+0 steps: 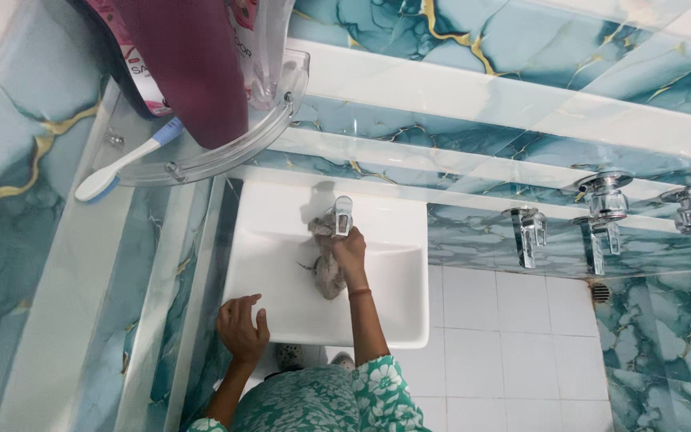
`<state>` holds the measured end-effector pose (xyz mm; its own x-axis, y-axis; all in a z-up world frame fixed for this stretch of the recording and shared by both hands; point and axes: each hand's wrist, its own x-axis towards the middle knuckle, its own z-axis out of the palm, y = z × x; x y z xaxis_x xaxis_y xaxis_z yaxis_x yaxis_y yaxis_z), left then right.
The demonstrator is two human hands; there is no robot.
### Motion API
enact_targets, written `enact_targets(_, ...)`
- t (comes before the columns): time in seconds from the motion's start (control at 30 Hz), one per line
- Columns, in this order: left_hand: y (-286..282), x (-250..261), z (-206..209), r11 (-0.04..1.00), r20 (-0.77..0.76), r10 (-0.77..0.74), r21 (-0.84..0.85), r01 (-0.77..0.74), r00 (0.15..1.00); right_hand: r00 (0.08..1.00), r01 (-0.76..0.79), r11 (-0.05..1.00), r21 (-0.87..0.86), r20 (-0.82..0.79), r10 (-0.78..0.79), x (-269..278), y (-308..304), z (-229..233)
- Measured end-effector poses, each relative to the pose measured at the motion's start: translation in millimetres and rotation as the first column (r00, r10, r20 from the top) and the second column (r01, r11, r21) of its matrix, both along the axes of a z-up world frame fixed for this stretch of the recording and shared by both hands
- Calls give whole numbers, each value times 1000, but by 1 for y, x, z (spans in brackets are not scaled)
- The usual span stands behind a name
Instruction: The person wipes the faucet, the sink basin, and the surrounding tiled shelf using a cloth, then replaces cleaning bottles on the shelf.
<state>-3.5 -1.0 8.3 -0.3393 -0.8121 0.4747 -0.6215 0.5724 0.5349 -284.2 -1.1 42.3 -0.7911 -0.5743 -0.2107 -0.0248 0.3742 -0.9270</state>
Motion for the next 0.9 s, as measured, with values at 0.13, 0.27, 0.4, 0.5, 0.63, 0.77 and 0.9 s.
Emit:
enact_targets(0.13,2,1,-1,1000,39,13,-27,-12,999,527,196,836,-513,774,351,-18,6,-58)
enact_targets(0.27,-1,4,-7,1000,32,4,-18,-3,999,393,553,609,-569,823,411,14,-4,-82)
enact_targets(0.4,-2,5,-8,999,7,4,-37,-3,1000,338,578,472,-666,721,604,21,-5,-77)
enact_targets(0.5,2,5,-9,996,14,8,-85,-7,1000,258,496,611,-616,777,574,12,16,-81)
enact_targets(0.63,1,8,-8,997,-18,-5,-75,4,1000,314,243,811,-533,834,454,6,44,-74)
enact_targets(0.77,-2,9,-14,999,10,-10,-49,11,1000,589,-189,915,-356,705,395,4,88,-52)
enact_targets(0.9,-4,6,-12,999,72,-7,-42,10,997,898,-220,969,-115,365,247,-13,127,-40)
